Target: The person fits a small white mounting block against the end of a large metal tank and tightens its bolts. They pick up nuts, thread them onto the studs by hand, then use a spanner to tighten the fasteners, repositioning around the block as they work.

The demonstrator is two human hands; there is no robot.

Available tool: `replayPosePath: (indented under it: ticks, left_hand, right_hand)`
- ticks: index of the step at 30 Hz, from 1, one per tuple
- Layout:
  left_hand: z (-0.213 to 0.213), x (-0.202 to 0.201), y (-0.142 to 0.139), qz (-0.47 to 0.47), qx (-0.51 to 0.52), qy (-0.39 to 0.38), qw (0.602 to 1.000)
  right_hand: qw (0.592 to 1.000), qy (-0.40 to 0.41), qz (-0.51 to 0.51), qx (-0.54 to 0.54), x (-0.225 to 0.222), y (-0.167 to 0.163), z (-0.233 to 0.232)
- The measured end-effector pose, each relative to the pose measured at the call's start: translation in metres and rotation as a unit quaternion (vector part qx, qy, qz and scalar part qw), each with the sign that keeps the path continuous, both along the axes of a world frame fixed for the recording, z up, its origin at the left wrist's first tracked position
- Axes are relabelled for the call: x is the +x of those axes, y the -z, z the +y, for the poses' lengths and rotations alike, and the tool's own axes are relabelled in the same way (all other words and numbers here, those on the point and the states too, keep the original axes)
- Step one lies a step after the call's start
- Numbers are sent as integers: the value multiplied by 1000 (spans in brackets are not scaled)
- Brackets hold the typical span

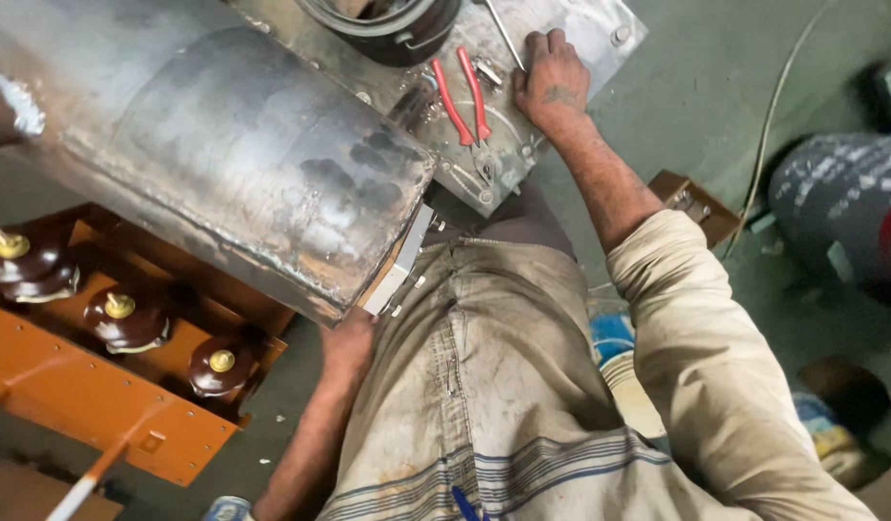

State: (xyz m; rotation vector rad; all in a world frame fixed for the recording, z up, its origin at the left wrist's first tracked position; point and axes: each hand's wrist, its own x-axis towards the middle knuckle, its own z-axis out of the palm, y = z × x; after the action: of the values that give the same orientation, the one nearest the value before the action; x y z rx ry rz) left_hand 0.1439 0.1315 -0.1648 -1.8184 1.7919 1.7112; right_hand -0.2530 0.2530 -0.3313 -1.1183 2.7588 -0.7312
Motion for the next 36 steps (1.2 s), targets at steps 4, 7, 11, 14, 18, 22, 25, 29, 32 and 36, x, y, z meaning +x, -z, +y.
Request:
replayPosePath:
  ticks: [4, 7, 11, 14, 18, 22, 25, 29, 32, 36]
  left_hand:
    - [53, -57, 28, 200, 154, -33, 967]
    - [68, -98, 19, 353, 269, -149, 884]
    - [70, -124, 6, 482, 296, -201, 799]
    - [75, -129, 10, 521, 296, -220, 770]
    - [80, -132, 24, 526, 303, -244, 756]
    - [81, -133, 24, 491, 307, -262, 772]
    - [80, -136, 19, 491, 300, -274, 771]
    - [80, -135, 13, 479, 275, -291, 781]
    - [83, -131, 9, 488, 263, -286, 782]
    - [88, -132, 5, 449, 242, -293, 808]
  right_hand:
    - [986, -91, -91, 109, -34, -1, -16]
    - [976, 18, -208, 54, -37, -15, -7]
    - [811, 79, -554, -170, -10, -78, 42]
    - [688, 32, -703, -177, 18, -136, 92]
    - [440, -27, -862, -248, 45, -190, 134]
    - [376, -43, -888, -259, 57, -211, 138]
    - [363, -29, -899, -245, 60, -215, 134]
    - [432, -2, -873, -224, 62, -216, 128]
    - [466, 80, -837, -277, 61, -218, 122]
    - [510, 127, -778, -345, 55, -223, 116]
